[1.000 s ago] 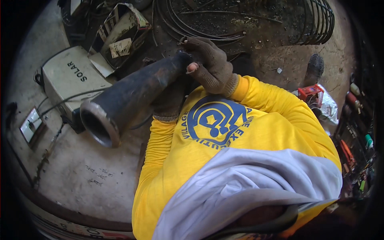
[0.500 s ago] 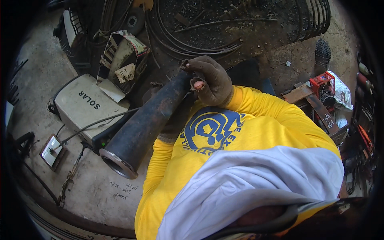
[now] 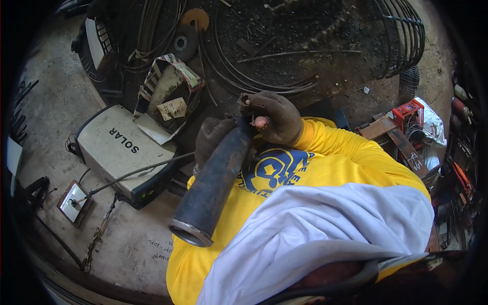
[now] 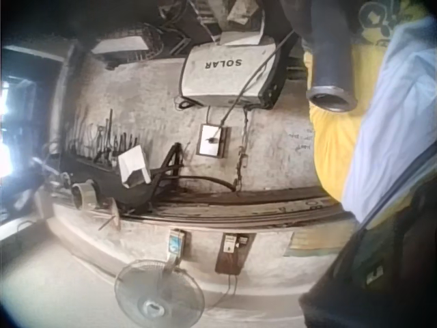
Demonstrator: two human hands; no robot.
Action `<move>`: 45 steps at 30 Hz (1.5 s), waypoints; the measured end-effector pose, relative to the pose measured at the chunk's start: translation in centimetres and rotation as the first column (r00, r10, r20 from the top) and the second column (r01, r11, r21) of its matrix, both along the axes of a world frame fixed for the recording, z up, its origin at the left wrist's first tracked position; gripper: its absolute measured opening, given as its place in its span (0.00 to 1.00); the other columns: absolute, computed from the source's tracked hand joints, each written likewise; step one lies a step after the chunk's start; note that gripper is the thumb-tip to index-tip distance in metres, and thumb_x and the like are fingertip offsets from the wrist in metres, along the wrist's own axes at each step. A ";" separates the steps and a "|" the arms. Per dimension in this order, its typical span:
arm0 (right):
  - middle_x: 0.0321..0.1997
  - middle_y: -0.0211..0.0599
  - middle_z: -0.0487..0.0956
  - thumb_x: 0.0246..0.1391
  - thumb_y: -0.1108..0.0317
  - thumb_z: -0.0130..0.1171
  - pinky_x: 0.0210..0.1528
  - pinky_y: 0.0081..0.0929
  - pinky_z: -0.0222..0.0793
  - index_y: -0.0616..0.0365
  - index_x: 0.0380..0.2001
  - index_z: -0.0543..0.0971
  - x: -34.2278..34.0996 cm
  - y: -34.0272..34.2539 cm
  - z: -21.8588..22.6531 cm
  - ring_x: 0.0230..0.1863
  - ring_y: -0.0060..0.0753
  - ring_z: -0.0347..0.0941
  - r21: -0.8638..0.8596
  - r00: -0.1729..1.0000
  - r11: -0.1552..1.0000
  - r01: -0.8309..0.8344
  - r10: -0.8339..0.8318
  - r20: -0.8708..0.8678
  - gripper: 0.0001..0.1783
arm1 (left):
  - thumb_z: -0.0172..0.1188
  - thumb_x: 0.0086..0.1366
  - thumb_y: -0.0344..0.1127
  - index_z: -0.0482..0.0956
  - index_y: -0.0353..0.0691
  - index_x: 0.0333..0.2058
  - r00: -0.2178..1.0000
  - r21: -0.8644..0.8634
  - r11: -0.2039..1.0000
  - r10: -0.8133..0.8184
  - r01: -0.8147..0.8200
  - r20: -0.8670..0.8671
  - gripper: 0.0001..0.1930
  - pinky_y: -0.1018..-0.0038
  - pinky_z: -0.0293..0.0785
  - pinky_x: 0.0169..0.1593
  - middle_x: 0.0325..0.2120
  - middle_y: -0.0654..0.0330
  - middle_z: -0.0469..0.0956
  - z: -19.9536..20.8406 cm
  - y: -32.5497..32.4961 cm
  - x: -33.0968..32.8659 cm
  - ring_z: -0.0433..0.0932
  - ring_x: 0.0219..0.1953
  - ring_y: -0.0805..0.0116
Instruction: The person welds segments of a metal wire cage using a welding torch, then picks up a metal pipe and handles a curved metal hook.
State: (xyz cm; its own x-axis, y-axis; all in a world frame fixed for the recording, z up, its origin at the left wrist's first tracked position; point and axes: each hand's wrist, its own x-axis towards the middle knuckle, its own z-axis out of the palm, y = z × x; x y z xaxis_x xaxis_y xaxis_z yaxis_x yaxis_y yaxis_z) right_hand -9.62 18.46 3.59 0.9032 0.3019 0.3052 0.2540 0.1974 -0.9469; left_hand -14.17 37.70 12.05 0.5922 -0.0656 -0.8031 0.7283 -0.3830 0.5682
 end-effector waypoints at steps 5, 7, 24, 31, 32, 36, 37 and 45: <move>0.46 0.46 0.82 0.67 0.56 0.55 0.45 0.31 0.76 0.64 0.57 0.75 2.4 1.1 1.5 0.42 0.36 0.81 -0.069 0.983 0.991 -0.114 0.103 -0.153 0.24 | 0.76 0.48 0.37 0.81 0.38 0.43 0.599 0.318 0.925 -0.378 0.208 0.706 0.23 0.65 0.72 0.39 0.30 0.56 0.79 -1.1 0.5 -0.2 0.78 0.34 0.59; 0.46 0.46 0.82 0.67 0.56 0.55 0.45 0.30 0.76 0.64 0.57 0.76 3.0 1.9 1.9 0.42 0.35 0.81 -0.062 0.973 0.986 -0.153 0.139 -0.182 0.24 | 0.75 0.48 0.38 0.82 0.38 0.43 0.507 0.345 0.910 -0.414 0.228 0.757 0.23 0.62 0.73 0.35 0.26 0.56 0.78 -2.9 1.8 -0.8 0.78 0.31 0.55; 0.45 0.39 0.83 0.70 0.54 0.52 0.50 0.26 0.75 0.60 0.60 0.74 4.3 2.8 2.2 0.45 0.27 0.80 0.014 0.900 0.952 -0.306 0.294 -0.323 0.25 | 0.72 0.51 0.37 0.82 0.38 0.44 0.579 0.266 0.950 -0.309 0.161 0.754 0.20 0.64 0.75 0.35 0.29 0.54 0.80 0.3 -1.1 0.1 0.80 0.33 0.55; 0.40 0.39 0.84 0.69 0.53 0.53 0.47 0.26 0.75 0.58 0.56 0.77 3.3 3.4 -0.1 0.43 0.28 0.81 0.072 0.877 0.961 -0.266 0.272 -0.395 0.22 | 0.68 0.57 0.37 0.81 0.40 0.47 0.627 0.298 0.910 -0.056 -0.289 0.777 0.19 0.62 0.76 0.39 0.34 0.52 0.81 -0.5 -5.1 -7.7 0.81 0.36 0.52; 0.40 0.39 0.84 0.69 0.53 0.53 0.47 0.25 0.76 0.58 0.55 0.77 3.1 3.7 -0.5 0.42 0.28 0.81 0.101 0.885 0.963 -0.251 0.270 -0.379 0.22 | 0.67 0.58 0.37 0.81 0.40 0.47 0.619 0.311 0.873 -0.014 -0.375 0.785 0.18 0.61 0.76 0.40 0.35 0.52 0.82 -1.8 -6.1 -9.4 0.81 0.36 0.51; 0.40 0.38 0.85 0.70 0.54 0.52 0.46 0.24 0.76 0.61 0.54 0.77 3.4 3.7 -0.4 0.42 0.27 0.81 0.125 0.912 0.961 -0.248 0.275 -0.304 0.22 | 0.65 0.62 0.38 0.80 0.41 0.49 0.553 0.325 0.790 0.021 -0.520 0.833 0.17 0.60 0.77 0.42 0.37 0.50 0.82 -8.2 -8.4 -11.2 0.81 0.38 0.50; 0.40 0.38 0.85 0.70 0.55 0.52 0.46 0.24 0.76 0.62 0.54 0.77 3.4 3.7 -0.3 0.42 0.27 0.81 0.126 0.926 0.961 -0.245 0.271 -0.264 0.22 | 0.64 0.62 0.38 0.80 0.42 0.50 0.554 0.321 0.797 0.021 -0.512 0.833 0.17 0.60 0.77 0.42 0.38 0.50 0.82 -9.5 -9.0 -11.1 0.81 0.38 0.49; 0.49 0.40 0.80 0.74 0.50 0.40 0.54 0.31 0.73 0.63 0.60 0.72 4.1 3.3 3.0 0.49 0.32 0.76 0.015 0.907 0.924 -0.382 0.378 -0.185 0.28 | 0.62 0.63 0.35 0.78 0.43 0.54 0.563 0.456 0.693 -0.087 -0.558 0.822 0.20 0.58 0.77 0.45 0.38 0.49 0.82 -9.6 -10.1 -8.4 0.81 0.40 0.47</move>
